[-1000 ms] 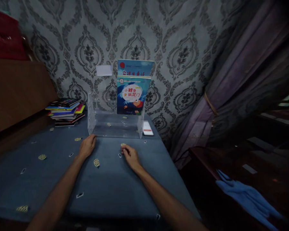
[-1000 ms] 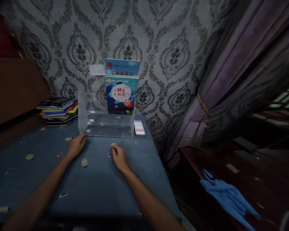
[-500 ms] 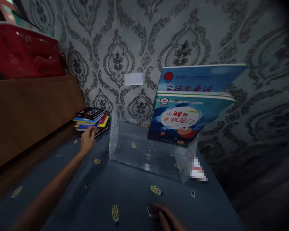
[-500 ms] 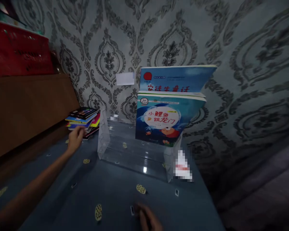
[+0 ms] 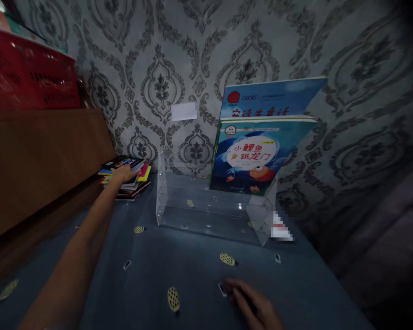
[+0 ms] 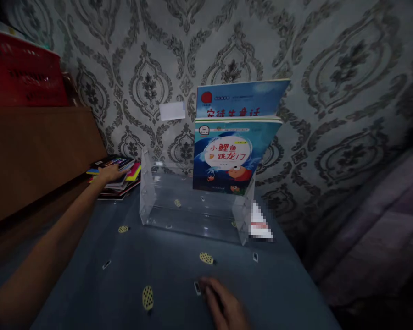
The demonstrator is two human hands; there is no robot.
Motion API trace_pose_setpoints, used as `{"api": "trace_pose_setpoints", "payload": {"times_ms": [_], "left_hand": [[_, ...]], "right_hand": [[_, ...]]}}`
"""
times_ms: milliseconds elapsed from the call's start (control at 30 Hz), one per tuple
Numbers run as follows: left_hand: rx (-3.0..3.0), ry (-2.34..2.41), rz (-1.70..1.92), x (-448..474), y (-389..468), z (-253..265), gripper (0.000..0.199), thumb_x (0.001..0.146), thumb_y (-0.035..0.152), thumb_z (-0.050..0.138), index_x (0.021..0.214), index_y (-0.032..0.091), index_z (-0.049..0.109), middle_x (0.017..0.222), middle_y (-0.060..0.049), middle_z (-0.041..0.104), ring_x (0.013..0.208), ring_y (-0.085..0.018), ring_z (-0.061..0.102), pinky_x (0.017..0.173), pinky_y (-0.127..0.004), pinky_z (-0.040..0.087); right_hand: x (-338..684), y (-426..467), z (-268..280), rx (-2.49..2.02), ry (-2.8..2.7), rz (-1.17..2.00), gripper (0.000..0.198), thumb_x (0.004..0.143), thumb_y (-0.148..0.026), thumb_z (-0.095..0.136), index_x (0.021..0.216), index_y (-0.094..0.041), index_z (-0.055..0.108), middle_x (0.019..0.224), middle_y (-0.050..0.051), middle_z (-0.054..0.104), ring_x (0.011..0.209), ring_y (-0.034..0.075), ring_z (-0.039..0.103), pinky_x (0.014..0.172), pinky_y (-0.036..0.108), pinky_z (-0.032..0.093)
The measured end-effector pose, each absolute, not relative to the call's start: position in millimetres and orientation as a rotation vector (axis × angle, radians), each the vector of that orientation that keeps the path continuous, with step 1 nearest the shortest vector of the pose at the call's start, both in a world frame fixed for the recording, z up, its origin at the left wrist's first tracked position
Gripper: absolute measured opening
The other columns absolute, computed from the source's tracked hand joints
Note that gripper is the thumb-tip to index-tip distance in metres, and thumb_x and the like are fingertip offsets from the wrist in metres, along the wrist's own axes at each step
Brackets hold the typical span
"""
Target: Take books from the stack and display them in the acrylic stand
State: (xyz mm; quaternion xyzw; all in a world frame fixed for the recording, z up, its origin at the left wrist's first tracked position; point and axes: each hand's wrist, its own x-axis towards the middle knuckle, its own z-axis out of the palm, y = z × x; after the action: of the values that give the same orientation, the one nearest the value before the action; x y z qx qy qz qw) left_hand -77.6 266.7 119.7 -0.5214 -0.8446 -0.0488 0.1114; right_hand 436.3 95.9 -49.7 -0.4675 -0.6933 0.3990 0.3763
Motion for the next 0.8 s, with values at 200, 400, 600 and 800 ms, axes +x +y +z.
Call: {"api": "trace_pose_setpoints", "payload": {"times_ms": [200, 400, 600, 800], "left_hand": [[-1.589, -2.269, -0.055, -79, 231, 117, 0.061, 0.096, 0.062, 0.042, 0.124, 0.013, 0.062, 0.135, -0.024, 0.060, 0.127, -0.042, 0.053, 0.106, -0.061, 0.034], [-1.573, -2.286, 0.009, -85, 237, 115, 0.054, 0.097, 0.050, 0.048, 0.130, 0.009, 0.056, 0.137, -0.028, 0.056, 0.126, -0.042, 0.054, 0.100, -0.056, 0.041], [-1.656, -2.273, 0.096, -99, 230, 120, 0.045, 0.097, 0.046, 0.045, 0.129, 0.017, 0.056, 0.132, -0.021, 0.063, 0.121, -0.035, 0.059, 0.101, -0.048, 0.043], [-1.670, -2.320, 0.201, -111, 208, 128, 0.052, 0.085, 0.025, 0.056, 0.136, 0.018, 0.051, 0.138, -0.021, 0.058, 0.120, -0.035, 0.060, 0.100, -0.050, 0.045]], "right_hand": [[428, 92, -41, -1.165, -1.764, 0.989, 0.056, 0.084, -0.072, 0.055, 0.097, -0.025, 0.081, 0.094, 0.013, 0.080, 0.078, 0.027, 0.077, 0.079, 0.039, 0.064], [428, 97, -27, -1.130, -1.830, 1.062, 0.054, 0.085, -0.069, 0.055, 0.098, -0.024, 0.080, 0.085, 0.011, 0.080, 0.074, 0.026, 0.076, 0.070, 0.035, 0.064], [424, 95, -23, -1.132, -1.798, 1.101, 0.053, 0.083, -0.070, 0.056, 0.095, -0.025, 0.080, 0.084, 0.010, 0.079, 0.072, 0.026, 0.075, 0.069, 0.036, 0.064], [425, 95, -27, -1.145, -1.763, 1.080, 0.051, 0.083, -0.069, 0.057, 0.096, -0.027, 0.080, 0.086, 0.010, 0.080, 0.073, 0.026, 0.076, 0.072, 0.037, 0.065]]}}
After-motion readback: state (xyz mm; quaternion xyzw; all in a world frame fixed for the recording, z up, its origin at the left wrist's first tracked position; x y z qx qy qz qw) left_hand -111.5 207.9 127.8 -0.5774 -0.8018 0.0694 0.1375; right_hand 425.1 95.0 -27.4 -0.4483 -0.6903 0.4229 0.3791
